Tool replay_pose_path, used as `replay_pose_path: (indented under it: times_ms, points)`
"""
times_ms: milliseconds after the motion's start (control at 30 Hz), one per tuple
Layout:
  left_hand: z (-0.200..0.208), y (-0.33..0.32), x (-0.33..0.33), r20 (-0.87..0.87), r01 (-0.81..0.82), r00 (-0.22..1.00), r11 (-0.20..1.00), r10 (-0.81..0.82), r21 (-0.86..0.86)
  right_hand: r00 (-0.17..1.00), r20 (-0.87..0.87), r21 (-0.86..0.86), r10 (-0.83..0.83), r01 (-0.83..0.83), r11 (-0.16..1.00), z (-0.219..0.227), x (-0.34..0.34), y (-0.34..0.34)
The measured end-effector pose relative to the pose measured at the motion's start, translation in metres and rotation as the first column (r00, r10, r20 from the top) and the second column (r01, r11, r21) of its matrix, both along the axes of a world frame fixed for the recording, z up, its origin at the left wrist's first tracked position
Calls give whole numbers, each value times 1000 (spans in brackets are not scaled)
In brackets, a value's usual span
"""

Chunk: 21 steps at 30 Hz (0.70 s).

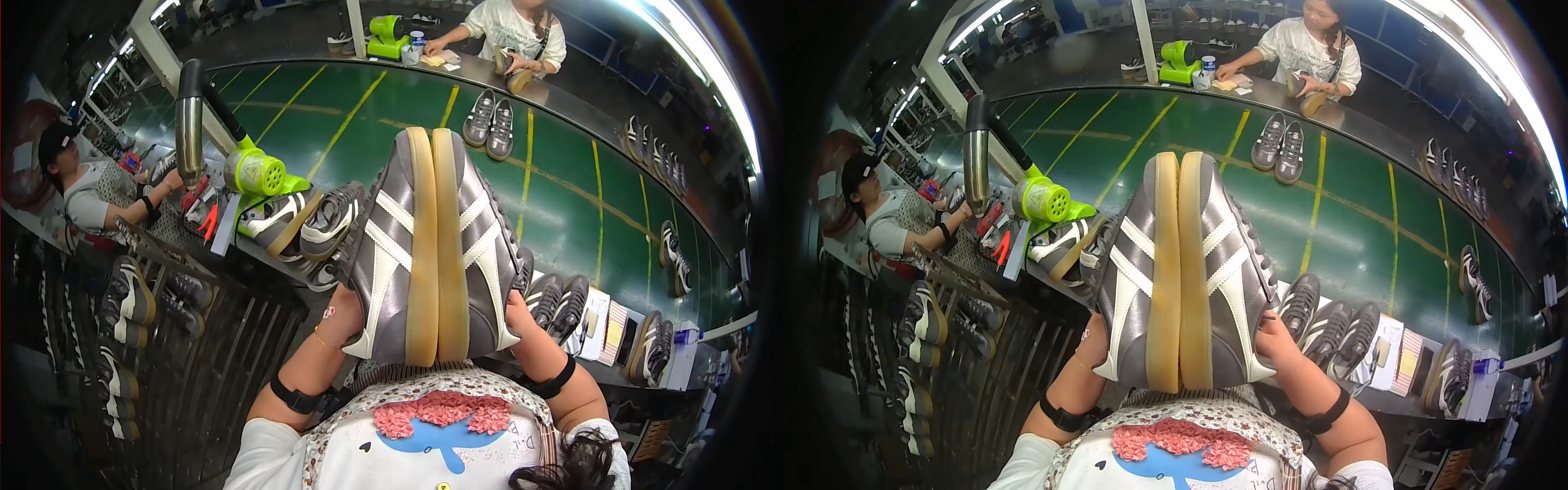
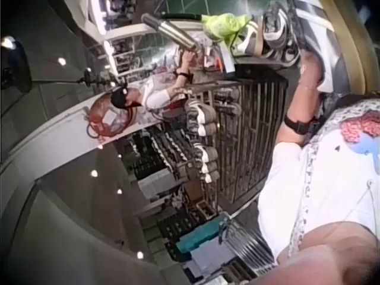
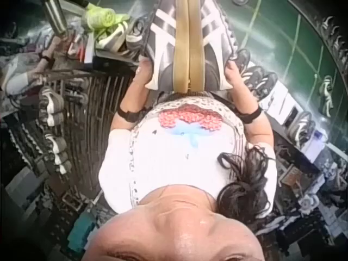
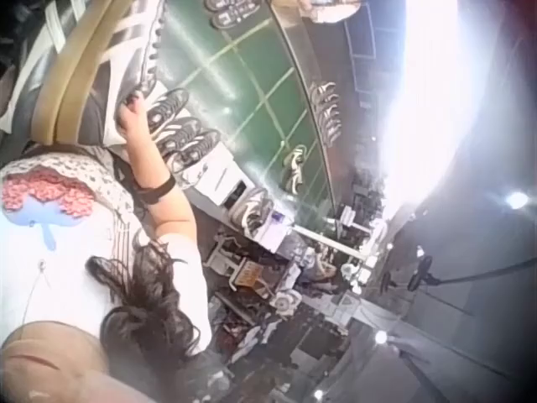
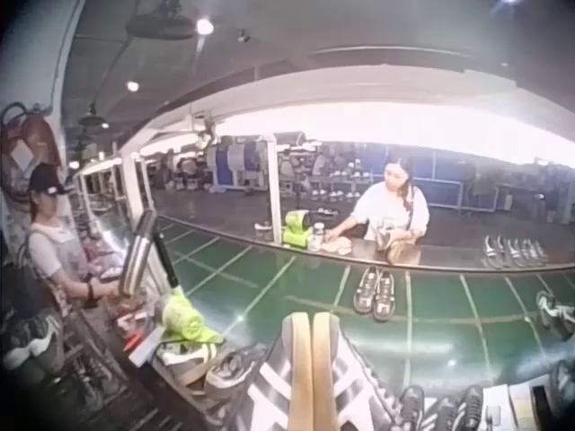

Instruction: The recorder is performing quality control inspection on athletic shoes, checking soles, uppers, and inner linings.

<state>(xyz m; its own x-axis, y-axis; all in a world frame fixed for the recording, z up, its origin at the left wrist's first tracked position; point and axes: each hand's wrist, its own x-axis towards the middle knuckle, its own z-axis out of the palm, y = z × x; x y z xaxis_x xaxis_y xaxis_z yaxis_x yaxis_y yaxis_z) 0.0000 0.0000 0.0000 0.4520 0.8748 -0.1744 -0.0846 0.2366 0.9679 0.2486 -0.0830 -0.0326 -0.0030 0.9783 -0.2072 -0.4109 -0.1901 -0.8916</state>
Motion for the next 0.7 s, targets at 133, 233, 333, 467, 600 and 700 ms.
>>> replay_pose_path:
  times_ms: [133,233,333,467,600,700]
  points:
    - [18,0,-6,119,-43,991,987,62,-157,995,-94,-46,-40,36,998,9,-16,1]
    - [8,0,-18,196,-55,974,957,115,-285,978,-209,-119,15,-41,992,12,-18,0]
    - [8,-2,-22,215,-31,972,961,93,-274,886,-463,-142,30,-107,984,4,-20,1]
    - [31,-7,-17,218,-27,973,970,81,-243,856,-516,-271,-35,-124,955,-3,-21,4]
    - [15,0,-33,455,131,891,954,6,-270,777,-629,-239,-31,-155,959,11,-31,4]
    - [12,10,-38,520,271,839,953,-164,-136,791,-611,-186,-34,-102,977,14,-35,0]
